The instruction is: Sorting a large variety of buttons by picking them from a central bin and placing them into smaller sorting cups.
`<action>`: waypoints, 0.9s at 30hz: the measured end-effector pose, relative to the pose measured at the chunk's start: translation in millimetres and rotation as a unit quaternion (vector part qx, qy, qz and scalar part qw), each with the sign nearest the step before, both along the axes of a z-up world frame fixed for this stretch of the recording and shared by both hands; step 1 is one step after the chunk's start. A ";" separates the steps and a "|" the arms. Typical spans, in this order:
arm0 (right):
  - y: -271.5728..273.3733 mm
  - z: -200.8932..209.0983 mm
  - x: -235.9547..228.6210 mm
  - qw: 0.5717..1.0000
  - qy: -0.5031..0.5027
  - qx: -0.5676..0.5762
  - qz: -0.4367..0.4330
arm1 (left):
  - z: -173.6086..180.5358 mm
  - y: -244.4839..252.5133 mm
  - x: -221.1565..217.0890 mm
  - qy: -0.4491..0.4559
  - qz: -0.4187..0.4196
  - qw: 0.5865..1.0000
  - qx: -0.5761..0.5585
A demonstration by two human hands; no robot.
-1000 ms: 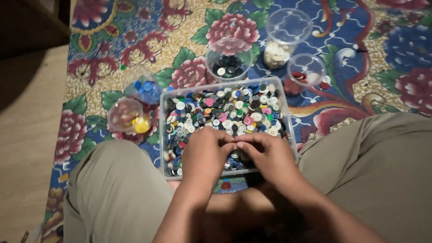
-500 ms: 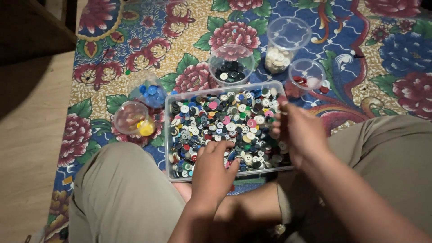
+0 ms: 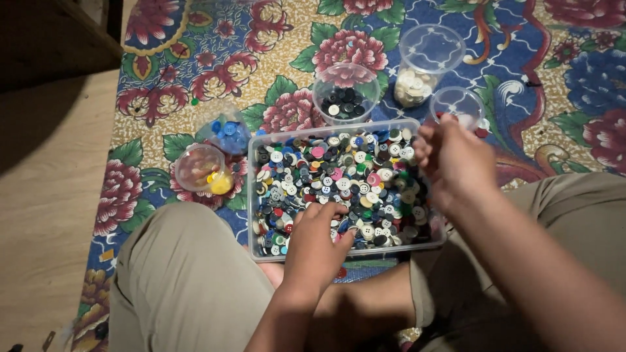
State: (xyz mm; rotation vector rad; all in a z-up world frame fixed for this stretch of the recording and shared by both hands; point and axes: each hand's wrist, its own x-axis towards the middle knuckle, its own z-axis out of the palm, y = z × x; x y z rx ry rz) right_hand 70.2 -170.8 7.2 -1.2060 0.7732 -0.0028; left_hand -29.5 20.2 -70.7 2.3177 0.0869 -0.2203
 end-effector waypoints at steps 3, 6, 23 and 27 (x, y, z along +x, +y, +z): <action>6.5 -18.2 -12.3 0.999 -0.028 0.003 0.033 | -2.3 0.8 -0.3 -0.029 -0.010 1.000 0.002; 16.6 -31.9 -30.9 0.994 -0.015 -0.070 0.083 | 0.2 0.4 0.4 -0.012 -0.008 1.000 0.007; 37.2 -69.7 -54.1 0.676 -0.090 -0.529 0.505 | 34.2 1.1 16.2 0.079 0.022 0.991 0.109; 21.6 -83.6 -46.1 0.668 -0.094 -0.526 0.517 | 23.1 1.0 23.3 0.103 0.014 0.990 0.100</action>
